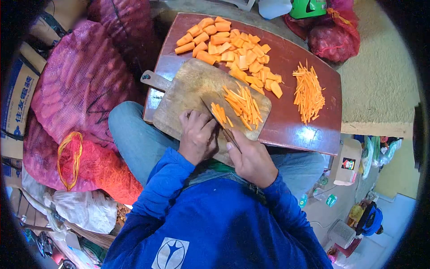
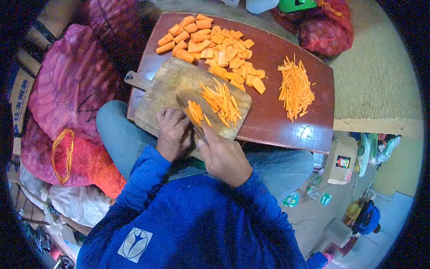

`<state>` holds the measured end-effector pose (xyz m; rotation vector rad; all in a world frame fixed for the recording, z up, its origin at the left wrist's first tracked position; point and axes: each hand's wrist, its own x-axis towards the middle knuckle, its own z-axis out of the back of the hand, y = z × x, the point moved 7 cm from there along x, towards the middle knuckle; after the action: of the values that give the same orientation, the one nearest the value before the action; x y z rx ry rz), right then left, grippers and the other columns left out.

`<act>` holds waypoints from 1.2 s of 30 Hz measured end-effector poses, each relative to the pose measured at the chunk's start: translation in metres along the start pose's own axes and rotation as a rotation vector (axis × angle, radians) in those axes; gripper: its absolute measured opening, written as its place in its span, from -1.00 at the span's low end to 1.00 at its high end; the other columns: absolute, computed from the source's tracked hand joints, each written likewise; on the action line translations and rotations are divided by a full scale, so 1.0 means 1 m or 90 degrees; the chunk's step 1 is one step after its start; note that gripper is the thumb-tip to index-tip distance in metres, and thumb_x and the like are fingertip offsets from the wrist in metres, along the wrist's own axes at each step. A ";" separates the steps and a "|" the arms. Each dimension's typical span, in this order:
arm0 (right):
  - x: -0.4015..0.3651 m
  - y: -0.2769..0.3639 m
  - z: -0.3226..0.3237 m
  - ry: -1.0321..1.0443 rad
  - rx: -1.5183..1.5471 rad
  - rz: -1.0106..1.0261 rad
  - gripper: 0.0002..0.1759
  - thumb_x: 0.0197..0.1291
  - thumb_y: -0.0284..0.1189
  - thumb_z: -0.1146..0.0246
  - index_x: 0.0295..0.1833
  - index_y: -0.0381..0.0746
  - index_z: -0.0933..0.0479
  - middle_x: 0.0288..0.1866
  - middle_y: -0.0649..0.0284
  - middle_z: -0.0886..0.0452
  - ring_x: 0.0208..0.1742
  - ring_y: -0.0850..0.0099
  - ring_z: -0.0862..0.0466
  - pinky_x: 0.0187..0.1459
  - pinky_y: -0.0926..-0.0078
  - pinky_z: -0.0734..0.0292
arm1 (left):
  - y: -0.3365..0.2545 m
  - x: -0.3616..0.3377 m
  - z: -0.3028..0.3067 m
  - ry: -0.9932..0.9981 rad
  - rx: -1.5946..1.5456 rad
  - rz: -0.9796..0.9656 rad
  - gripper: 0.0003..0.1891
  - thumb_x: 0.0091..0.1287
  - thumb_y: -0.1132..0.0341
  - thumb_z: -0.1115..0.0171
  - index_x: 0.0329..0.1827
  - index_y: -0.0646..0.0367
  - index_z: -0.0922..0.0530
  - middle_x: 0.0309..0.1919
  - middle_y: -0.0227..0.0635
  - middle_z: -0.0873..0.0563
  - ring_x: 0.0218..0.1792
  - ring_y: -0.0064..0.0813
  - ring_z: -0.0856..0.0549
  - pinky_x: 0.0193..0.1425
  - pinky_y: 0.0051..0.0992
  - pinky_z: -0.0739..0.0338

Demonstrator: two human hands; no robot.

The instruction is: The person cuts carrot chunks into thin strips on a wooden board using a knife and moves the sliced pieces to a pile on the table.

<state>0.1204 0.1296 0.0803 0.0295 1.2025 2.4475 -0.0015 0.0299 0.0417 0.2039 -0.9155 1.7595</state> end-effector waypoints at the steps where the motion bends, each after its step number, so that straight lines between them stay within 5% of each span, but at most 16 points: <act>1: 0.000 0.000 -0.001 -0.004 -0.009 0.023 -0.57 0.56 -0.40 -0.23 0.40 -0.38 -0.48 -0.20 -0.30 -0.72 -0.15 -0.29 -0.78 -0.14 -0.17 -0.65 | -0.001 0.000 0.002 -0.010 -0.016 0.015 -0.72 0.08 0.47 -0.50 -0.10 0.18 -0.77 -0.15 -0.25 -0.74 -0.04 -0.11 -0.67 0.25 0.01 -0.39; 11: -0.019 0.015 0.015 -0.053 0.071 0.033 -0.58 0.59 -0.34 -0.22 0.39 -0.35 -0.48 -0.17 -0.31 -0.73 -0.11 -0.34 -0.77 -0.10 -0.20 -0.66 | 0.014 -0.005 0.013 -0.149 -0.104 0.116 -0.84 0.10 0.48 -0.55 -0.30 0.12 -0.72 -0.30 -0.29 -0.70 -0.17 -0.14 -0.65 0.09 -0.18 -0.41; 20: -0.028 -0.019 0.041 -0.111 0.127 -0.016 -0.65 0.58 -0.40 -0.24 0.31 -0.38 -0.59 -0.26 -0.21 -0.70 -0.20 -0.24 -0.78 -0.16 0.02 -0.64 | 0.012 -0.003 0.006 -0.064 -0.036 0.117 -0.86 0.13 0.46 -0.52 -0.35 0.07 -0.68 -0.31 -0.30 -0.65 -0.15 -0.15 -0.62 0.05 -0.13 -0.37; 22: -0.037 -0.016 0.060 -0.125 0.137 0.039 -0.62 0.58 -0.39 -0.24 0.35 -0.37 -0.59 -0.20 -0.20 -0.72 -0.14 -0.16 -0.81 -0.09 0.07 -0.65 | 0.011 -0.002 0.001 -0.059 -0.045 0.109 -0.87 0.14 0.45 -0.52 -0.35 0.07 -0.69 -0.31 -0.31 -0.65 -0.14 -0.15 -0.62 0.06 -0.12 -0.37; 28: -0.051 -0.051 0.113 -0.208 0.145 -0.104 -0.61 0.62 -0.36 -0.24 0.38 -0.36 -0.61 0.01 -0.22 -0.78 0.10 -0.14 -0.84 0.10 0.15 -0.69 | 0.010 -0.001 0.000 -0.046 -0.001 0.104 -0.85 0.15 0.43 -0.55 -0.35 0.05 -0.68 -0.31 -0.32 -0.65 -0.13 -0.15 -0.62 0.05 -0.12 -0.37; 31: -0.050 -0.069 0.139 -0.352 -0.058 -0.057 -0.63 0.63 -0.36 -0.23 0.35 -0.37 -0.61 -0.13 -0.24 -0.75 -0.07 -0.18 -0.83 -0.08 0.07 -0.68 | 0.011 -0.001 0.000 -0.034 0.013 0.104 -0.85 0.15 0.43 -0.56 -0.35 0.04 -0.69 -0.30 -0.33 -0.65 -0.13 -0.14 -0.61 0.06 -0.12 -0.36; 34: -0.036 -0.108 0.133 -0.235 -0.053 -0.168 -0.65 0.63 -0.36 -0.23 0.33 -0.35 -0.63 -0.22 -0.25 -0.71 -0.20 -0.18 -0.81 -0.18 0.05 -0.64 | 0.010 0.000 0.001 -0.023 0.013 0.118 -0.86 0.15 0.42 -0.56 -0.35 0.03 -0.70 -0.30 -0.33 -0.66 -0.13 -0.14 -0.61 0.06 -0.12 -0.36; 36: -0.038 -0.115 0.128 -0.295 -0.079 -0.081 -0.66 0.63 -0.38 -0.24 0.32 -0.34 -0.63 -0.22 -0.22 -0.71 -0.20 -0.10 -0.80 -0.15 0.10 -0.63 | 0.010 0.001 0.001 -0.026 0.011 0.119 -0.86 0.15 0.41 -0.56 -0.35 0.02 -0.70 -0.30 -0.33 -0.66 -0.13 -0.14 -0.61 0.06 -0.12 -0.36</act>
<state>0.2206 0.2744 0.0786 0.4454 0.8220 2.2291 -0.0112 0.0291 0.0376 0.1711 -0.9750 1.9431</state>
